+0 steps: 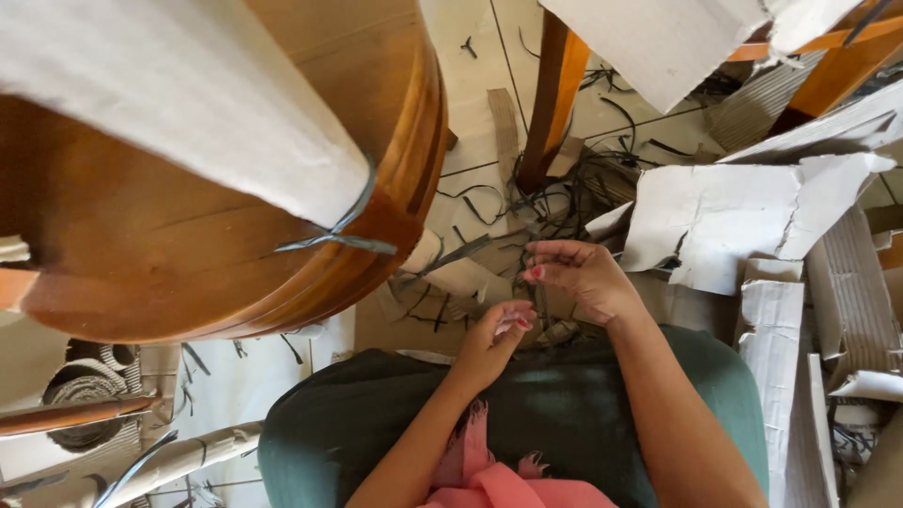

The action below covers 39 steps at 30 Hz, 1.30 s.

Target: Wrapping a wooden chair leg with protective cardboard and securing it with plastic ties

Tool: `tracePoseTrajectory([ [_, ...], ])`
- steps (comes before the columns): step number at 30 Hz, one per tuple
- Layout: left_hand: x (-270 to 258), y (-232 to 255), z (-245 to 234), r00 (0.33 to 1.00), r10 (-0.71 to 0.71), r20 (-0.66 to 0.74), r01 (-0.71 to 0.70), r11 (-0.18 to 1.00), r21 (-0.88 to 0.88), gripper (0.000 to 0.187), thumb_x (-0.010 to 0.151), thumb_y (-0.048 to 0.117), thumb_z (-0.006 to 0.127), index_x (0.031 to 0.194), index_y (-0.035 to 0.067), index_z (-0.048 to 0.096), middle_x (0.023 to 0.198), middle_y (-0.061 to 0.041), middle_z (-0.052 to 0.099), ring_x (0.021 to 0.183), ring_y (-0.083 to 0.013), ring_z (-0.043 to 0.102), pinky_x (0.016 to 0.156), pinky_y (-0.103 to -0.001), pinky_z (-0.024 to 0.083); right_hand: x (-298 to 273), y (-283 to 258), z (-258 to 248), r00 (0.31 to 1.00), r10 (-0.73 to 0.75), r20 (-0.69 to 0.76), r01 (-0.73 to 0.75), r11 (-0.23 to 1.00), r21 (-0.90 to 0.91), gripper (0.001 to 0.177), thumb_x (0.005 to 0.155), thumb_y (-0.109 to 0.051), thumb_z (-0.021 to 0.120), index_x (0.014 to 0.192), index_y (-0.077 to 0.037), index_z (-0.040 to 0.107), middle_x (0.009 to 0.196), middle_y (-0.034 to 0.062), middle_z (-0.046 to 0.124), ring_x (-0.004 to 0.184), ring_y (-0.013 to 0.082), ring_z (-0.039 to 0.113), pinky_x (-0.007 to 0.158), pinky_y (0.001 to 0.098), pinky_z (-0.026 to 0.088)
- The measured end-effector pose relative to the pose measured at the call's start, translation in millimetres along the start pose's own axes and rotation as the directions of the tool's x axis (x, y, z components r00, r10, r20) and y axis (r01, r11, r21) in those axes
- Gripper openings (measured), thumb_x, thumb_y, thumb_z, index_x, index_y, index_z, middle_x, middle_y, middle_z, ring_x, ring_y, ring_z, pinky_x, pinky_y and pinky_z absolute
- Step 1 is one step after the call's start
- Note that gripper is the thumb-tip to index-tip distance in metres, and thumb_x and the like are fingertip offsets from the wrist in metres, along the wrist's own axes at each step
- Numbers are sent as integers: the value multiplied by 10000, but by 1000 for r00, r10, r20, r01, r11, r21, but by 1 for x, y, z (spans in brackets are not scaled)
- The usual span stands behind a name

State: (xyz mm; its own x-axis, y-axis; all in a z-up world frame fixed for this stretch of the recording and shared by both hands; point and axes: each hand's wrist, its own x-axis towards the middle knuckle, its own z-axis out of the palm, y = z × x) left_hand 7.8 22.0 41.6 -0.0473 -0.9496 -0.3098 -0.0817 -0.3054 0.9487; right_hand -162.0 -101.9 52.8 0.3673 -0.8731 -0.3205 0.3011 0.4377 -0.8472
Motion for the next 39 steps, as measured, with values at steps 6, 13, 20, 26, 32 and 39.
tracePoseTrajectory([
  [6, -43, 57, -47, 953, -235, 189, 116, 864, 490, 459, 1026, 301, 559, 1403, 41, 558, 1302, -257, 659, 1249, -417, 610, 1077, -533, 480, 11, 30, 34, 997, -11, -75, -2, 983, -181, 97, 882, 21, 753, 960, 78, 755, 876, 228, 733, 713, 267, 720, 624, 389, 604],
  [13, -69, 39, -120, 866, -458, -200, 401, 400, 824, 650, 978, 552, 508, 1493, 156, 506, 1377, -123, 639, 1262, -315, 620, 1006, -454, 530, 56, 73, 37, 946, -287, -147, 124, 744, -657, 64, 932, -173, 795, 932, -109, 800, 736, 51, 732, 560, 135, 662, 456, 284, 556],
  [20, -59, 69, -134, 920, -324, -222, 381, 594, 709, 972, 962, 471, 589, 1623, 30, 30, 1607, -263, 258, 1433, -444, 379, 1111, -572, 408, 61, 61, 68, 694, -638, 332, 559, 188, -808, 119, 915, 55, 709, 903, -18, 801, 764, 162, 734, 723, 377, 700, 654, 448, 582],
  [26, 12, -30, -139, 967, 63, -248, 73, 861, 504, 850, 1021, 181, 550, 1651, 82, -11, 1659, -196, 160, 1510, -398, 234, 1221, -564, 252, 75, 70, 66, 711, -649, 270, 569, 306, -763, 225, 916, 10, 714, 1014, -144, 846, 835, 75, 772, 776, 279, 731, 734, 403, 584],
  [32, 30, -42, -128, 937, 217, -275, -99, 917, 386, 537, 1057, 58, 479, 1576, 93, 346, 1443, -186, 480, 1248, -324, 551, 1083, -528, 458, 59, 72, 68, 892, -443, 85, 396, 679, -618, 198, 932, 21, 666, 979, -75, 832, 674, 123, 718, 569, 141, 576, 556, 333, 504],
  [39, 8, -24, -129, 900, 228, -371, 23, 826, 563, 195, 1004, 88, 624, 1151, 4, 722, 1037, -186, 735, 1019, -352, 715, 863, -451, 595, 68, 95, 46, 875, -464, 139, 431, 615, -661, 124, 950, 3, 713, 1020, 5, 816, 876, 218, 766, 810, 359, 731, 742, 459, 582],
])
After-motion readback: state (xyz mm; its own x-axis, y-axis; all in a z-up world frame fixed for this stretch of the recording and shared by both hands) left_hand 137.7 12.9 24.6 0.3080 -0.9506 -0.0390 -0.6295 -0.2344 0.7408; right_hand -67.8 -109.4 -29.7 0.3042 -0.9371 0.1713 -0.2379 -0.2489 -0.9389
